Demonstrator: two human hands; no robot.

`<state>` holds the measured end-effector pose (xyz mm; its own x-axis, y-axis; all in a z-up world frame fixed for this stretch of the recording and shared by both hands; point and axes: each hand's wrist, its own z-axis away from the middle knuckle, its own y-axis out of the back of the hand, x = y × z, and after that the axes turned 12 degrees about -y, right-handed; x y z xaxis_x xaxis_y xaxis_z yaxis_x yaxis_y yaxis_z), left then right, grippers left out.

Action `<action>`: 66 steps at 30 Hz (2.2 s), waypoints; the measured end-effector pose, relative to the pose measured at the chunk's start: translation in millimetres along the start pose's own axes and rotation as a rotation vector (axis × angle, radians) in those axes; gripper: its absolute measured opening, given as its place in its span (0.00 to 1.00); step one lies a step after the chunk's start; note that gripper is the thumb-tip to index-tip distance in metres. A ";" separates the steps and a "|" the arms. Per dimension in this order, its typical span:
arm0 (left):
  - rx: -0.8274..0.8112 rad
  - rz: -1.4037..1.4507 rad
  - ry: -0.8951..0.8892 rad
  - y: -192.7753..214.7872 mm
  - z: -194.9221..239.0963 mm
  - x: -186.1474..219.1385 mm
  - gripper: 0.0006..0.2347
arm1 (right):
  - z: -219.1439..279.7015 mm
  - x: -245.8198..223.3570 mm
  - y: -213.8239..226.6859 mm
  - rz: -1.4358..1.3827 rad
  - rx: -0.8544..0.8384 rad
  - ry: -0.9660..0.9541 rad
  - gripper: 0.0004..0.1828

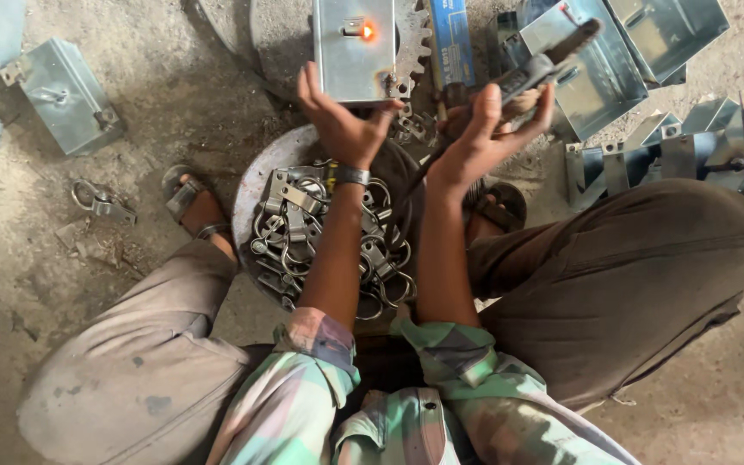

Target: The person welds metal handles and small components onto metal boxes while sitting on the floor, using a handheld welding tool and a hammer.

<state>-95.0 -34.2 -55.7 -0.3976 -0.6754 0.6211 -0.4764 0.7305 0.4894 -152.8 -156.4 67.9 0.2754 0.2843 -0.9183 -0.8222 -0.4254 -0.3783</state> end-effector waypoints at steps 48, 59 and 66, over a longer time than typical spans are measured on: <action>-0.359 1.294 0.456 46.8 -44.0 -151.6 0.52 | 44.3 28.5 -10.3 0.208 -0.572 -0.351 0.43; -0.564 1.236 0.383 81.6 -39.4 -151.9 0.60 | 81.1 23.3 -23.8 0.727 -0.443 -0.037 0.44; -0.601 1.162 0.367 83.7 -39.7 -154.5 0.61 | 89.6 18.4 -27.0 0.659 -0.476 -0.214 0.44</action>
<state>-42.4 135.4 -86.4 -0.0568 0.3524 0.9341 0.4381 0.8496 -0.2938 -170.2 -62.8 71.7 -0.3273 -0.0127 -0.9448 -0.4709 -0.8647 0.1747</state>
